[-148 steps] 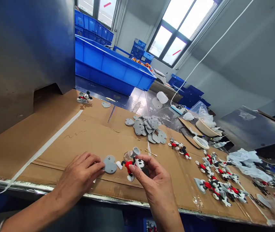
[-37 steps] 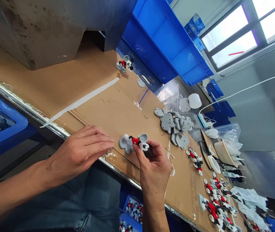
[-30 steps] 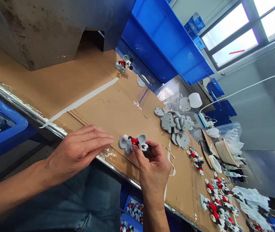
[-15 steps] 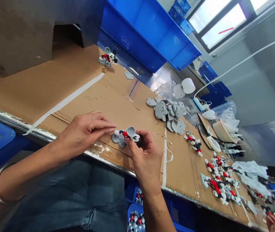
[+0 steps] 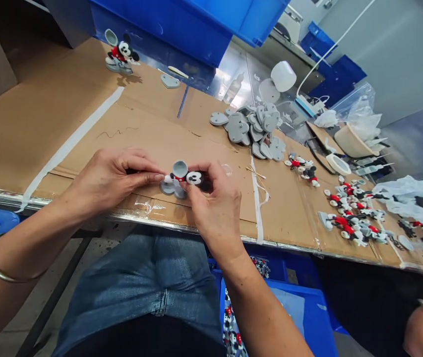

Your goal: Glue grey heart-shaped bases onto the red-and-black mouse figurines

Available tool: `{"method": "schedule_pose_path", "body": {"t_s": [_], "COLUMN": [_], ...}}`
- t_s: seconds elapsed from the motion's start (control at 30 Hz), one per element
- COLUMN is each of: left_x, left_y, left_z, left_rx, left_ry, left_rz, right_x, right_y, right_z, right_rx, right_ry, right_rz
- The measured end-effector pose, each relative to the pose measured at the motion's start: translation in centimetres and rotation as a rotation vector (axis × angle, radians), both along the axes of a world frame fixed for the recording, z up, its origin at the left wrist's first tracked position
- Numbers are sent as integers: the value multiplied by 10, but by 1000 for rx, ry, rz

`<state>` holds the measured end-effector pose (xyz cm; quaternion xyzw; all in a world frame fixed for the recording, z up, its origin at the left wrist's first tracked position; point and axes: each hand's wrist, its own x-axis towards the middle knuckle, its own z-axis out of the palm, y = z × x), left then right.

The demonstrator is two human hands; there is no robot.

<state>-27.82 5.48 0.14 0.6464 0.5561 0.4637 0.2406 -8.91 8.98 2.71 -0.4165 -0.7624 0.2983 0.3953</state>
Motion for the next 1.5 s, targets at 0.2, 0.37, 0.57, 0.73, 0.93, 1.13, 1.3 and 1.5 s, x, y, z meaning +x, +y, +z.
{"method": "schedule_pose_path", "body": {"t_s": [0.2,0.37,0.57,0.73,0.93,1.13,1.3,1.5], "left_x": [0,-1,-3,-2,0,2,4,8], "left_y": [0,-1,-2,-2,1,4,8,12], "left_z": [-3,-6,-6,-3,-1,9,18,22], "left_rx": [8,18,69,13,-7,-67,-223,-346], "left_ry": [-7,2,16,14,-7,29,-1,-77], "left_rz": [-32,-41,-70,-60,-72,-36,-19,-40], "right_x": [-3,-3,-2,-3,-3,-4,-4,-4], "right_y": [-2,-4,-6,-6,-6,-6,-5,-2], "right_z": [1,4,5,5,8,11,12,13], "right_rx": [39,52,95,123,144,129,162,136], "right_ry": [-42,-84,-115,-122,-162,-196,-228,-218], "right_rz": [-33,-41,-22,-17,-25,-28,-17,13]}}
